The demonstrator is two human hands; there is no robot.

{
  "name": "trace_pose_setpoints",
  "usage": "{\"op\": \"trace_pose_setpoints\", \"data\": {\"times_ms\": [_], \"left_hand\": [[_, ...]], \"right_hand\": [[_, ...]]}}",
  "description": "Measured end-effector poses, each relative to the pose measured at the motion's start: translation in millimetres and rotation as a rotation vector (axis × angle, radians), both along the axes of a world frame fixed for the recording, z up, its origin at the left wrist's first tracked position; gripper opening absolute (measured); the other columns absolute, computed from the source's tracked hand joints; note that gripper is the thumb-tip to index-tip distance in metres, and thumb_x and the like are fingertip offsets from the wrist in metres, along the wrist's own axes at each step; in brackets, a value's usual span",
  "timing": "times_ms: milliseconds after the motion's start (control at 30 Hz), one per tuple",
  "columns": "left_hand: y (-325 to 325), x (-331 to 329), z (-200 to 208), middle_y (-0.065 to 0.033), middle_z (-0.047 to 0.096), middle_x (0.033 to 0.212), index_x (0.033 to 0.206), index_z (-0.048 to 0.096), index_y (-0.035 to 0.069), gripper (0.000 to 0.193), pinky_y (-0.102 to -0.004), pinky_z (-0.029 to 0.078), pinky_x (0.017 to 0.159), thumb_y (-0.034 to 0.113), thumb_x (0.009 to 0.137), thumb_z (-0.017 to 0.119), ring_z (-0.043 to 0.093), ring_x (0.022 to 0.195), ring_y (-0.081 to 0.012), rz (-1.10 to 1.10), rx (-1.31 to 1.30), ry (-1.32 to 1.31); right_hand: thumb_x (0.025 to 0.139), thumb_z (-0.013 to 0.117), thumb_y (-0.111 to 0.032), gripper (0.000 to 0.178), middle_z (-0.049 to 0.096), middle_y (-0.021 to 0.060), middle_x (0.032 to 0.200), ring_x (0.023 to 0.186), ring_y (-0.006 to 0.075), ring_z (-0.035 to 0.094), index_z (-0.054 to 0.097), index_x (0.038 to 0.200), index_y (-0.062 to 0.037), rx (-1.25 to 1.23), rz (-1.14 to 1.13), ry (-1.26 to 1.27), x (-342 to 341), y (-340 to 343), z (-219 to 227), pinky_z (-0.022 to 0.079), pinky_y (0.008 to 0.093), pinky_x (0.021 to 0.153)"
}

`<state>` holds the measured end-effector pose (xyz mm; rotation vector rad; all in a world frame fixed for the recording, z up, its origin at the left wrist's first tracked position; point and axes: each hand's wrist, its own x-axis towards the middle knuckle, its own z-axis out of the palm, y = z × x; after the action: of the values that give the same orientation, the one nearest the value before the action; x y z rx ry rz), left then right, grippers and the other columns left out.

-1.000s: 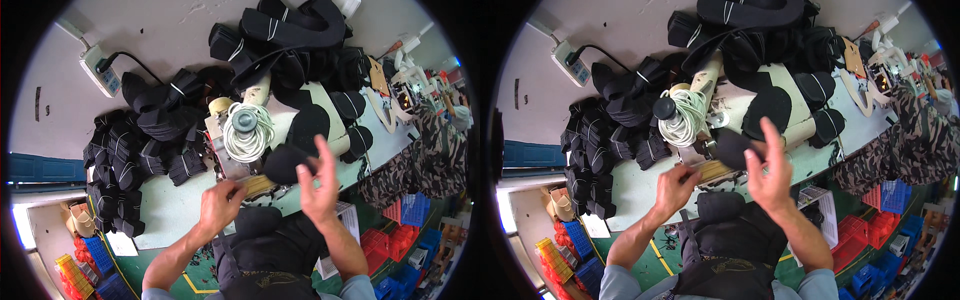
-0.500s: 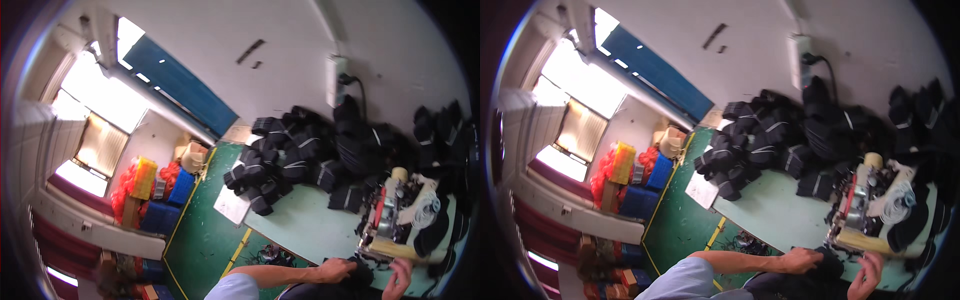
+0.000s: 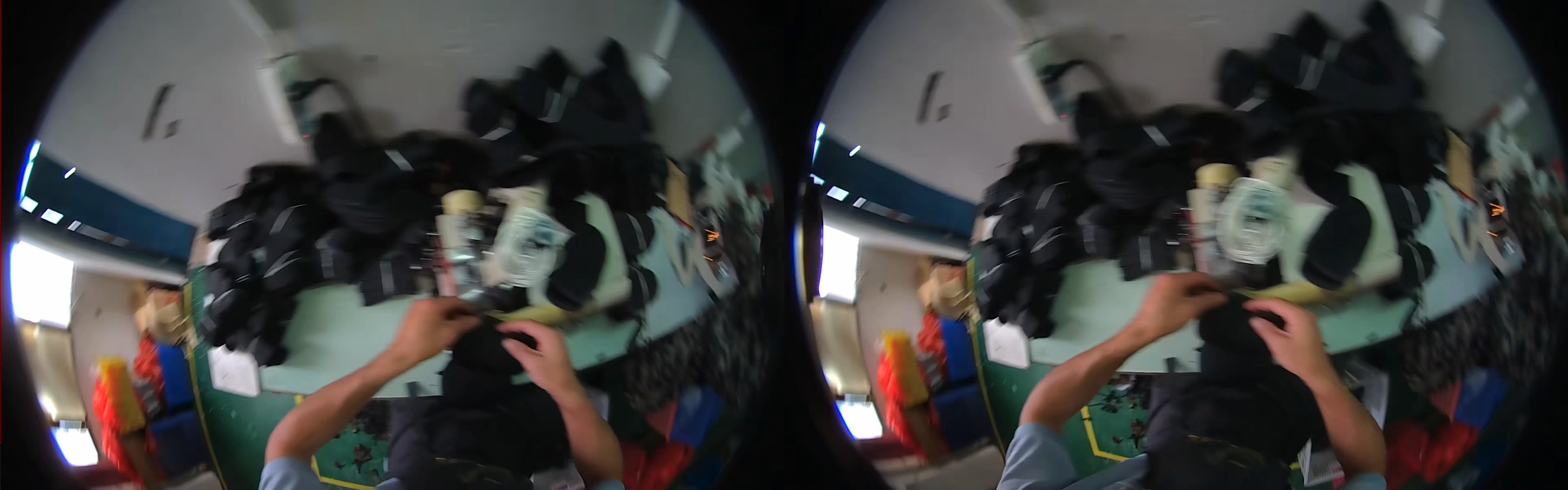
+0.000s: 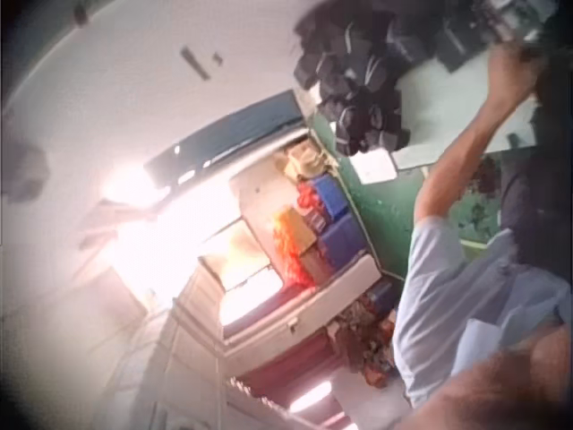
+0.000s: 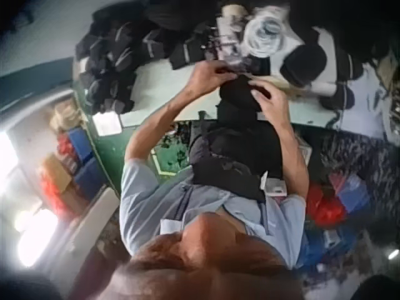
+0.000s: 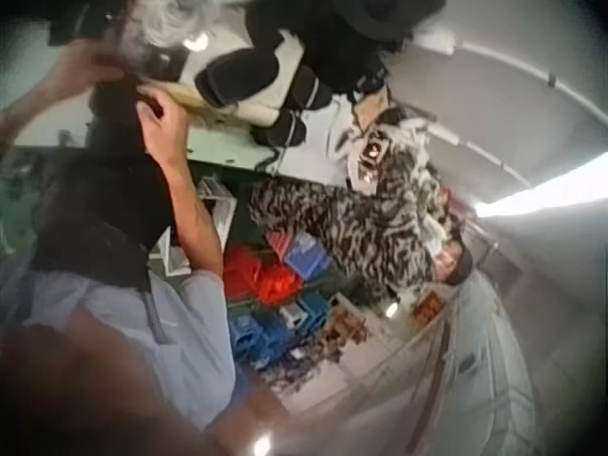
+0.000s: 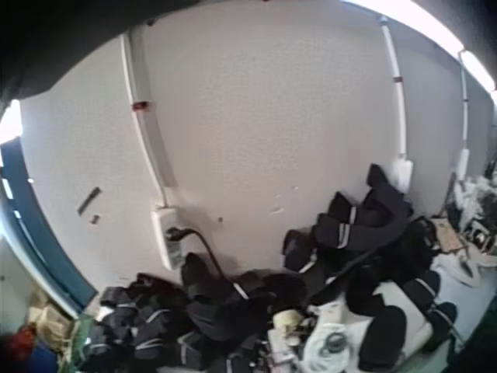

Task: The person stitches the edges of black fabric shoe components using a machine, then sorts and stacks the finished pieces on the table by hand.

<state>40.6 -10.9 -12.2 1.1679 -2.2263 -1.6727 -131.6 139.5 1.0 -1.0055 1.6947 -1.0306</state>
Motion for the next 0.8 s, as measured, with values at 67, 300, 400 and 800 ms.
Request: {"op": "trace_pose_setpoints", "data": {"times_ms": [67,300,400,800], "left_hand": [[-3.6,-3.7,-2.2,-0.0095,0.072,0.081,0.099,0.074,0.005,0.023,-0.0311,0.053,0.067,0.023,0.084,0.072,0.068,0.072,-0.0155,0.003,-0.141,-0.07],[-13.5,-26.9,11.8,-0.0147,0.072,0.083,0.092,0.074,0.006,0.023,-0.0389,0.055,0.071,0.026,0.08,0.071,0.07,0.075,-0.0307,-0.098,-0.324,-0.225],[-4.8,-39.4,-1.3,-0.0153,0.071,0.084,0.092,0.073,0.006,0.022,-0.0391,0.054,0.07,0.024,0.08,0.071,0.069,0.076,-0.0326,-0.063,-0.396,-0.135],[5.3,-7.4,6.7,-0.0034,0.068,0.079,0.103,0.069,0.001,0.02,-0.0254,0.05,0.066,0.015,0.087,0.07,0.06,0.072,-0.0064,-0.007,0.328,0.022]], "right_hand": [[0.086,0.065,-0.006,0.024,0.072,0.0108,0.103,0.095,0.0181,0.068,0.068,0.11,-0.0018,0.009,-0.063,-0.014,2.4,-2.1,-2.2,0.05,0.0308,0.086],[0.087,0.061,-0.012,0.02,0.071,0.0163,0.098,0.089,0.031,0.068,0.069,0.104,-0.0043,0.06,-0.124,0.113,9.9,-11.7,-6.7,0.051,0.0365,0.08],[0.086,0.062,-0.005,0.019,0.07,0.0141,0.091,0.082,0.0241,0.067,0.069,0.103,-0.0009,-0.042,-0.14,0.361,3.8,-10.7,-3.8,0.051,0.0332,0.074],[0.086,0.064,-0.004,0.029,0.064,0.0038,0.095,0.089,0.0074,0.061,0.066,0.115,-0.0039,-0.07,-0.208,-0.391,18.5,19.1,-7.1,0.049,0.0226,0.077]]}}
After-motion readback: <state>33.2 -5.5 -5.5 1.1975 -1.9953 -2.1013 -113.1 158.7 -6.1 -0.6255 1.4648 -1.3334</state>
